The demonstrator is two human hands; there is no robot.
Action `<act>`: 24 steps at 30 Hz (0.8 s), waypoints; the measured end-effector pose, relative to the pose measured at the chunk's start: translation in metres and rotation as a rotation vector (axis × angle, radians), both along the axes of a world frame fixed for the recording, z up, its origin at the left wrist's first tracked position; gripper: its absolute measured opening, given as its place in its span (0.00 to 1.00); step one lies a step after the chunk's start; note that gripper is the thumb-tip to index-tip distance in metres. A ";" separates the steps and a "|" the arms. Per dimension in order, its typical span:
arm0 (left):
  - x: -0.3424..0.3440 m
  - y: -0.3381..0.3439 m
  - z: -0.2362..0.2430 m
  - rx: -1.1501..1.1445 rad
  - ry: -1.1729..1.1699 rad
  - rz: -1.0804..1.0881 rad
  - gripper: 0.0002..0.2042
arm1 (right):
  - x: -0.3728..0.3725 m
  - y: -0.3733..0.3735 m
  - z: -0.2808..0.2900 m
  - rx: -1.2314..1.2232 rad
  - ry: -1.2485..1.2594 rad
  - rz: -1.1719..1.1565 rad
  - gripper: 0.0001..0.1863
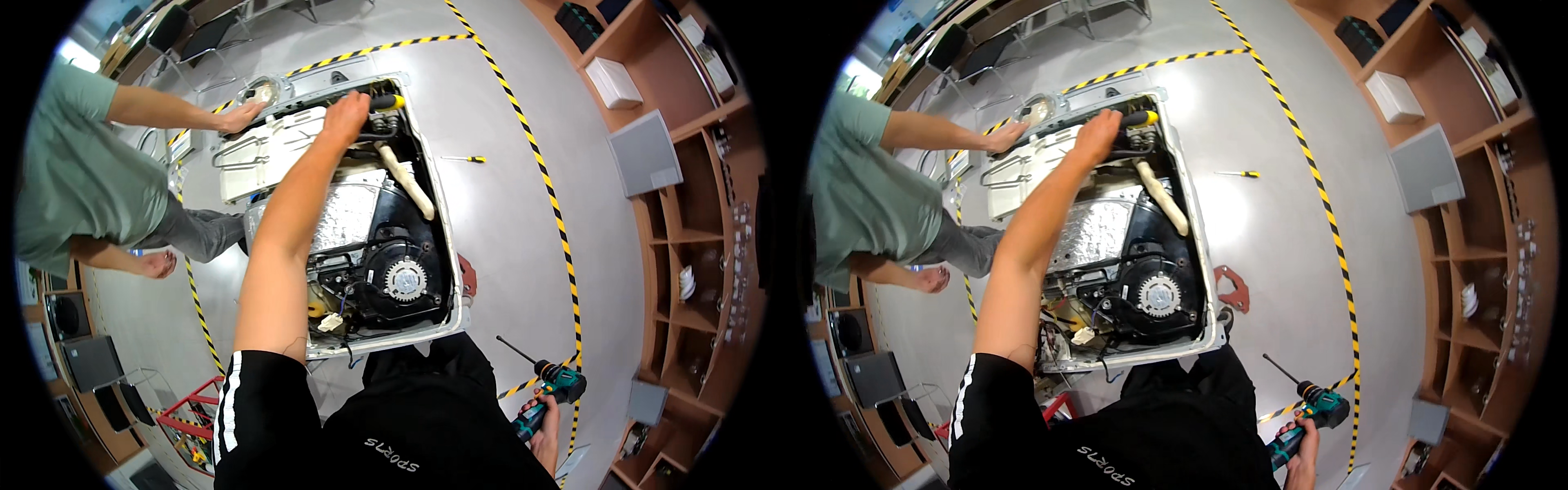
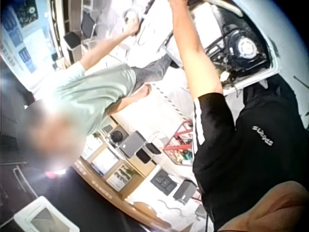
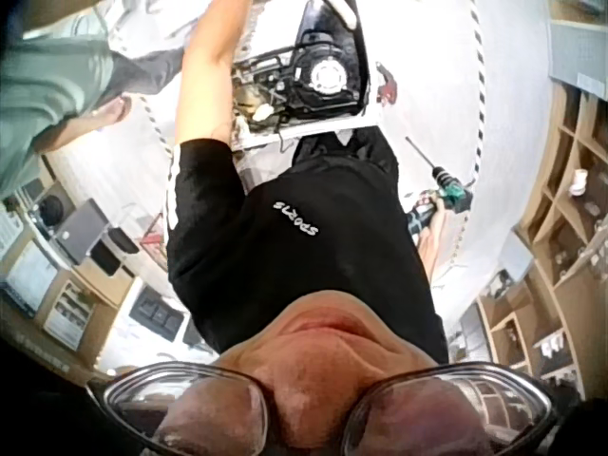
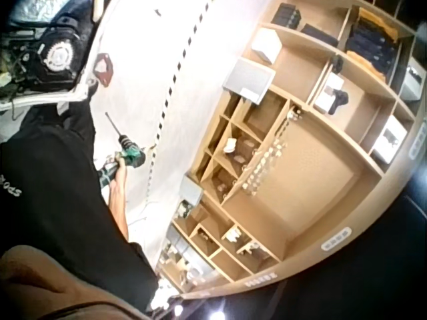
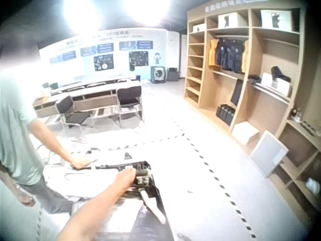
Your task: The person manipulates electrical connectors and wires inside the top of a washing machine. They then use a screwdriver and an electric drill to work on internal components and secure screws.
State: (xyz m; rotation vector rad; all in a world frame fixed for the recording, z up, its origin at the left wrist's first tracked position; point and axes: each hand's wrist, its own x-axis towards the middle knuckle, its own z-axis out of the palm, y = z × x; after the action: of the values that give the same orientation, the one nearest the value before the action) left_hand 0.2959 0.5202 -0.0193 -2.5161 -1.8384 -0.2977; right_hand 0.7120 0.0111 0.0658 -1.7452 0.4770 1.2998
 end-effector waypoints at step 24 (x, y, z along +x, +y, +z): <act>-0.031 -0.025 -0.017 -0.054 -0.093 -0.084 0.13 | 0.022 -0.014 -0.012 -0.076 -0.020 -0.008 0.12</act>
State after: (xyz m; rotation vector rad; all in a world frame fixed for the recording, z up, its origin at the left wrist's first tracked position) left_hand 0.2650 0.4957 -0.0367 -2.6647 -1.7982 -0.3784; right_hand 0.7339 -0.0032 0.0536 -1.8156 0.5281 1.2723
